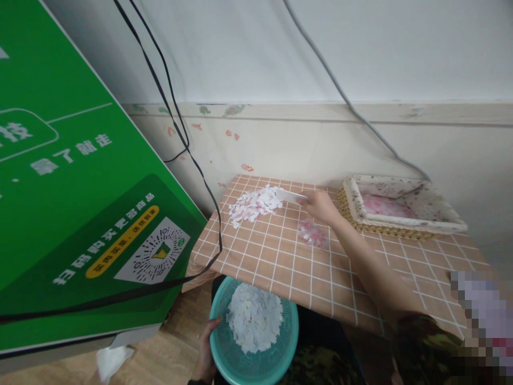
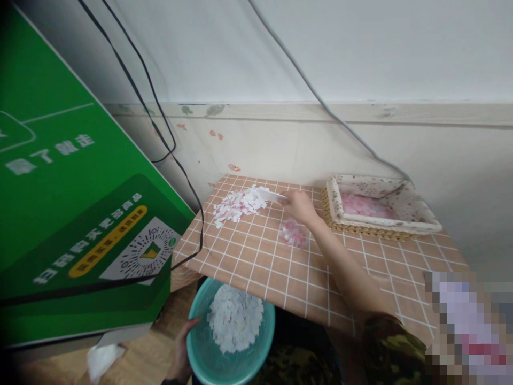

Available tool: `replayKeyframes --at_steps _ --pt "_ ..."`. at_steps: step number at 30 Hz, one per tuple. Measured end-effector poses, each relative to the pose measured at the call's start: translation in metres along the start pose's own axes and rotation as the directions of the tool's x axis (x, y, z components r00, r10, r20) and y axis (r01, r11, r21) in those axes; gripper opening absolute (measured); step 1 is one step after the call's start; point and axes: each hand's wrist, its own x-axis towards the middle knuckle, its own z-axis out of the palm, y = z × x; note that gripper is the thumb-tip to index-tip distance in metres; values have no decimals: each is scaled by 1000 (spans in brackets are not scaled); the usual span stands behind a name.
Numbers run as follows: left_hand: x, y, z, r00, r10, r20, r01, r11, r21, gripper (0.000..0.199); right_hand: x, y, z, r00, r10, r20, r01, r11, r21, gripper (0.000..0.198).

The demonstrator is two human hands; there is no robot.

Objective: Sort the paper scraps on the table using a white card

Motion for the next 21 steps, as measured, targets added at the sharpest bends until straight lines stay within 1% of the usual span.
replayKeyframes --at_steps 2,3,6,7,9,12,14,17,20,21 --pt "0 0 -1 998 -3 62 4 1000 -10 9 0 0 -2 999 -41 35 39 998 59 26" --pt "0 1 -1 996 2 89 -1 1000 -17 9 0 0 -4 998 -37 43 34 997 68 26" --pt "-3 3 3 998 29 56 -27 999 -32 7 -1 -2 -10 999 37 24 -37 999 8 27" --pt "-5 4 4 998 27 49 -26 999 -36 7 -1 -3 -11 999 43 22 -43 999 -7 26" --pt "-9 5 8 999 9 44 -7 999 -39 8 -1 -4 -12 998 -8 59 6 1000 23 24" --pt "-13 7 11 998 -17 57 19 999 -40 8 -2 -5 -11 983 -120 139 99 984 145 25" --pt "-15 7 12 999 -18 49 20 999 -42 8 -3 -5 -11 981 -132 140 106 978 180 27" --pt "-14 6 11 999 -18 42 20 999 -35 10 -3 -6 -12 987 -113 114 93 982 166 26" --pt "-13 5 10 999 5 42 -4 1000 -29 9 -5 -8 -15 973 -158 170 123 972 198 25" --pt "-14 6 11 1000 24 17 -23 999 -23 8 -5 -8 -17 969 -171 181 132 969 211 25"
